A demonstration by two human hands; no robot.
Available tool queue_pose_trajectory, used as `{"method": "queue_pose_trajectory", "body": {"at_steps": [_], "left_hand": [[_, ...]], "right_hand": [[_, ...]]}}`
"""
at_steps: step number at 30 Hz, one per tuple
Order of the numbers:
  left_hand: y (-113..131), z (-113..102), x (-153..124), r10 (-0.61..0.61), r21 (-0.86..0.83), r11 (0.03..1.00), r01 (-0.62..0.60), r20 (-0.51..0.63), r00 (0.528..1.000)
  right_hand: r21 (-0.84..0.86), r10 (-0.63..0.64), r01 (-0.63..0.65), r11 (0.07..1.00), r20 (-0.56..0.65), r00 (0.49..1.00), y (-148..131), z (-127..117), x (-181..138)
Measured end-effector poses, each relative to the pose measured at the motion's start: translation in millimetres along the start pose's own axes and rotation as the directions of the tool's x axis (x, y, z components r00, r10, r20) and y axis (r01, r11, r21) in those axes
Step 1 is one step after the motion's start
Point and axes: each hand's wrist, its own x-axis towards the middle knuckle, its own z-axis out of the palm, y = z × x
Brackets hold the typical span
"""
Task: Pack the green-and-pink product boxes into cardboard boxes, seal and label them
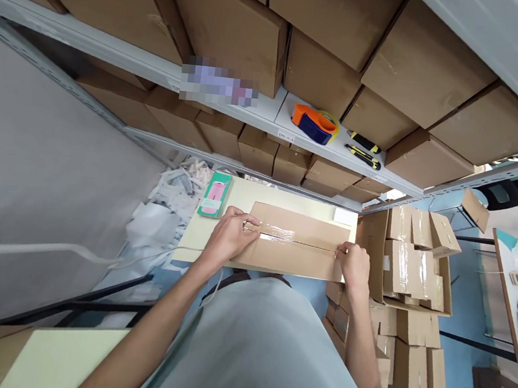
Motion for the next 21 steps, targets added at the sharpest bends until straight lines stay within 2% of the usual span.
{"method": "queue_pose_trajectory", "body": {"at_steps": [4,8,12,16,21], "left_hand": [[-12,-1,9,0.037,-0.005,0.999,-0.037,0.024,0.999],[-13,4,14,0.157,0.054,0.987,-0.153,-0.074,0.985],[1,8,25,0.254,0.136,0.962,-0.237,-0.125,0.959],[39,1,54,0.3,0.109,0.952,-0.285,-0.165,0.94],[119,-34,94,0.337,0.111,0.941,-0.32,-0.208,0.918]], "right_hand": [[0.089,0.01,-0.014,0.996,0.043,0.999,2,-10,-2],[0.046,0.061,-0.064,0.997,0.073,0.995,0,-20,-3],[-0.015,0.027,-0.025,1.0,0.114,0.993,-8,-38,2],[-0.082,-0.05,0.056,0.995,0.066,0.997,-26,-70,22],[-0.16,-0.238,0.218,0.963,-0.124,0.963,-76,-120,67]]}}
